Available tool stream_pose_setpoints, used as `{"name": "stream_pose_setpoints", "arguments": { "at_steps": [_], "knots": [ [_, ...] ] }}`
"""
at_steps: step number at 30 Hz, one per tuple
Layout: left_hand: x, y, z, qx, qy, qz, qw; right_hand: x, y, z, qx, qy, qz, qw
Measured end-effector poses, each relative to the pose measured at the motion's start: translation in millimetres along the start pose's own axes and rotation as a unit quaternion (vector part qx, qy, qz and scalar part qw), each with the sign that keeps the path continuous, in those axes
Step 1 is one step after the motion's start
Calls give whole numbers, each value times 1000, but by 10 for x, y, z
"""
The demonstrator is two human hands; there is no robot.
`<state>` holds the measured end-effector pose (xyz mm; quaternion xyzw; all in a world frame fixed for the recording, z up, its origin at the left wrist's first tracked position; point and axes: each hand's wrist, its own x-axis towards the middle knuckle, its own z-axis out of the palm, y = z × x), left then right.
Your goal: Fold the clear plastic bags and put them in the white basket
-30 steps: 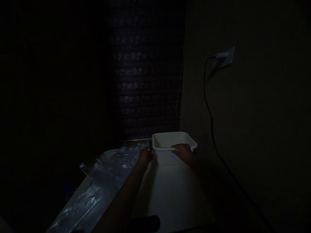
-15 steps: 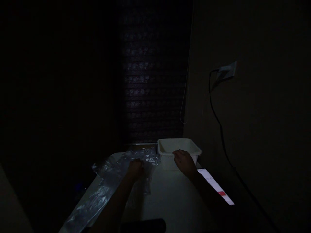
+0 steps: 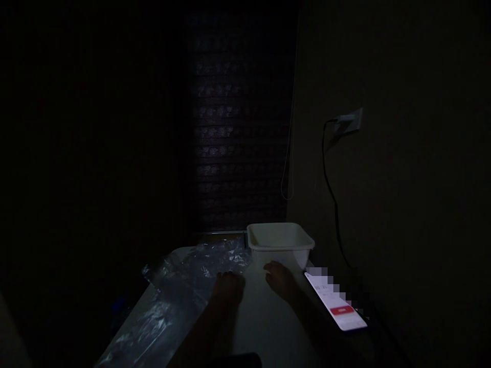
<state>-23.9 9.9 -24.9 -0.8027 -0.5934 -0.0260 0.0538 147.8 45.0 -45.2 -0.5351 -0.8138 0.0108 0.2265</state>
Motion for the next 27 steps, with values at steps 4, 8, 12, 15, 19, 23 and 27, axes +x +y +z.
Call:
{"name": "stream_pose_setpoints", "arguments": {
  "at_steps": [4, 8, 12, 15, 19, 23, 27],
  "knots": [
    [44, 17, -26, -52, -7, -14, 999, 34, 40, -2, 9, 7, 0, 1000],
    [76, -40, -23, -79, 14, -80, 994, 45, 55, 5, 11, 2, 3, 1000],
    [93, -75, -88, -35, 13, -32, 999, 18, 25, -35, 18, -10, -15, 1000],
    [89, -63, -211, 2, 10, 78, 997, -26, -63, -111, 37, 2, -51, 998],
    [79, -5, -424, 17, 25, 126, 992, -52, -247, -230, 41, 23, -112, 993],
    [78, 77, -619, -38, 61, 126, 989, -4, -381, -352, 58, 61, -97, 992],
    [85, 124, -691, -146, 124, 89, 977, 63, -384, -489, 122, 105, -64, 985]
  ]
}}
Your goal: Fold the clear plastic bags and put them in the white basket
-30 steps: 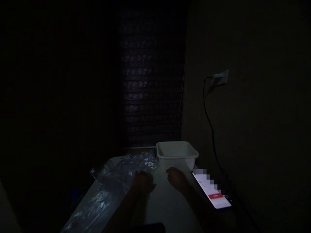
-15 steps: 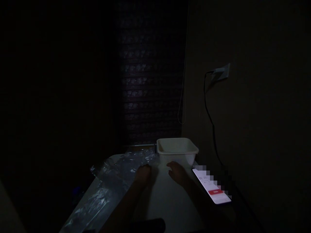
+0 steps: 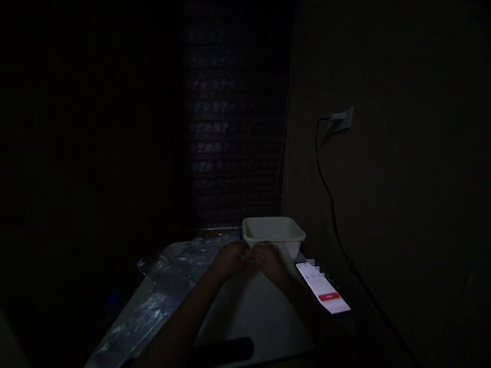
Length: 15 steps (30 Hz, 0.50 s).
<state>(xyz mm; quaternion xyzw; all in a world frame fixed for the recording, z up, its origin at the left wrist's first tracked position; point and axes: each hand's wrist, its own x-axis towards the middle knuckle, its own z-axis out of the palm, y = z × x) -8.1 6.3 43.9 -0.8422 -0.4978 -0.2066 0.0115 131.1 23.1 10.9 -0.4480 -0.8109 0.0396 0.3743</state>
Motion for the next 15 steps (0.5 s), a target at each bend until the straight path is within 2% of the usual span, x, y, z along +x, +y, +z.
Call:
{"name": "stream_pose_setpoints", "arguments": {
  "at_steps": [2, 6, 8, 11, 15],
  "knots": [
    [6, -34, 16, -22, 18, -28, 999, 32, 33, -70, 32, 29, 16, 999],
    [31, -208, 44, 7, -13, -98, 995, 62, 170, -220, 84, 71, 63, 992],
    [53, -285, 23, -4, -22, -95, 995, 58, 247, -300, 123, 73, 94, 985],
    [88, -320, -44, -91, 13, -87, 992, 37, 314, -417, 171, 49, 120, 977],
    [129, -243, -141, -238, 67, -108, 963, 28, 266, -545, 225, 31, 112, 968]
  ]
}}
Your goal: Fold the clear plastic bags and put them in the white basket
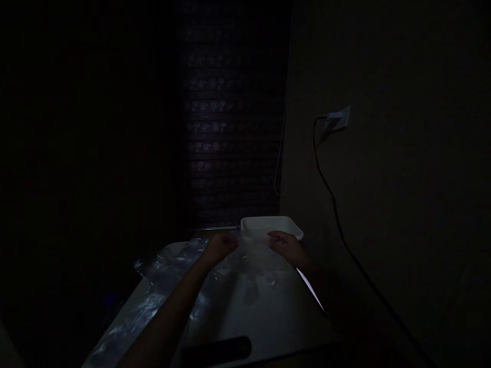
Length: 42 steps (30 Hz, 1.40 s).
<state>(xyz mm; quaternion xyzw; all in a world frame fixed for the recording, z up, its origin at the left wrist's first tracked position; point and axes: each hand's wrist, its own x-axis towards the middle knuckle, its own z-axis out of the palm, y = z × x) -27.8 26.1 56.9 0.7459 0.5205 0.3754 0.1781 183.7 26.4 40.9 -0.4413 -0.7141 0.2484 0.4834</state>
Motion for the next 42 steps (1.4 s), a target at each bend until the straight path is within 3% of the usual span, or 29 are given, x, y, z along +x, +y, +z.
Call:
{"name": "stream_pose_setpoints", "arguments": {
  "at_steps": [5, 10, 15, 18, 21, 26, 30, 34, 38, 42],
  "knots": [
    [-26, 105, 8, -66, -3, -20, 998, 9, -164, -65, 65, -1, 41, 997],
    [-62, -20, 99, -94, -73, -10, 993, -28, -193, -171, 111, 24, 69, 991],
    [-52, -13, 71, -118, -73, -10, 990, -70, -136, -251, 33, -58, 68, 995],
    [-48, 60, -9, -120, -53, -23, 991, -51, -151, -310, 22, -37, 78, 996],
    [-47, 63, -52, -111, -38, -29, 993, -25, -159, -346, 26, -18, 102, 994],
    [-50, -67, -13, -5, -75, -28, 997, -51, -101, -309, 19, -36, 118, 992],
    [-68, -13, -40, 12, -16, -46, 999, -103, -159, -324, 60, -26, 180, 981],
    [-106, 144, -122, -105, 40, -67, 991, -164, -281, -440, 132, -6, 97, 986],
    [-149, 94, -121, -171, 29, -40, 984, -271, -281, -536, 158, -62, 82, 982],
    [-236, -153, -18, -177, -47, -62, 981, -369, 45, -490, 148, -161, 149, 964]
  ]
}}
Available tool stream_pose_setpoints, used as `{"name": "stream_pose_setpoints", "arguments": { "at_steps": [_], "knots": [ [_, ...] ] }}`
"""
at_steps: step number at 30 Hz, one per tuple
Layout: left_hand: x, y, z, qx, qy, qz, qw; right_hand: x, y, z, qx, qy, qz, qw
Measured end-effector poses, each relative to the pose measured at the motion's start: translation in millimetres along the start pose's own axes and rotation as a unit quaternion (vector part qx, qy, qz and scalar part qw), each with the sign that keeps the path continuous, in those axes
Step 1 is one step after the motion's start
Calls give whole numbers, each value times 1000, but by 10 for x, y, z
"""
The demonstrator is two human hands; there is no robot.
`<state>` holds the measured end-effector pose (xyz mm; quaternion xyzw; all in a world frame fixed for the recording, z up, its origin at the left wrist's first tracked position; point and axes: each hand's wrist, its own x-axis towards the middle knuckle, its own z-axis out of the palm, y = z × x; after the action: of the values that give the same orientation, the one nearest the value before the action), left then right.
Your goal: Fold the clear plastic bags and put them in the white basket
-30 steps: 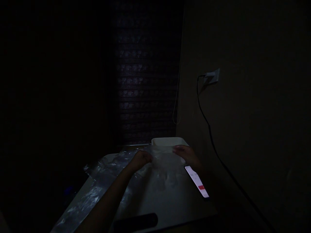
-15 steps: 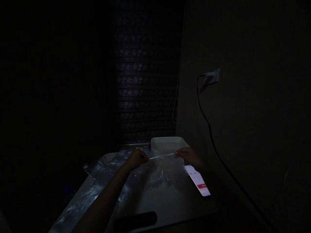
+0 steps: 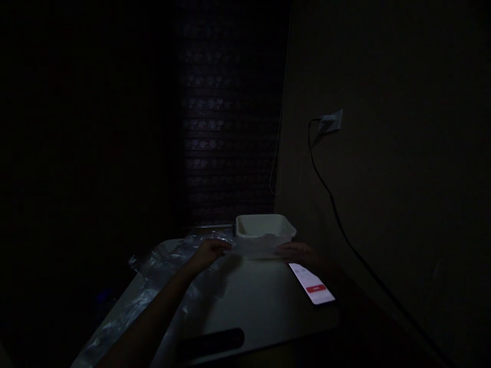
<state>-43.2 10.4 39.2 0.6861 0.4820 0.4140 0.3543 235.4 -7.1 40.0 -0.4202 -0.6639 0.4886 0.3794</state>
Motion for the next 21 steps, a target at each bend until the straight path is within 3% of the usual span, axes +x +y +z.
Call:
{"name": "stream_pose_setpoints", "arguments": {
  "at_steps": [3, 7, 9, 12, 15, 16, 18, 21],
  "knots": [
    [-98, -198, 56, 42, -74, -29, 996, 79, 414, -21, -43, -38, 18, 998],
    [-247, -355, 147, 94, -180, -42, 978, 127, 835, 1, -94, -123, -31, 987],
    [-281, -396, 169, 159, -188, -20, 969, 112, 940, 31, -120, -151, -38, 980],
    [-281, -412, 201, 299, -133, 23, 945, 74, 1017, 69, -126, -169, -3, 978],
    [-294, -398, 334, 386, -83, 48, 918, 44, 1062, 73, -196, -98, -23, 975],
    [-315, -397, 414, 391, -97, 59, 913, 34, 1076, 75, -234, -57, -40, 970],
    [-385, -409, 615, 372, -123, 100, 915, 5, 1104, 102, -313, 30, -75, 946],
    [-536, -452, 930, 365, -133, 148, 910, -75, 1152, 249, -405, 98, -140, 898]
  ]
}}
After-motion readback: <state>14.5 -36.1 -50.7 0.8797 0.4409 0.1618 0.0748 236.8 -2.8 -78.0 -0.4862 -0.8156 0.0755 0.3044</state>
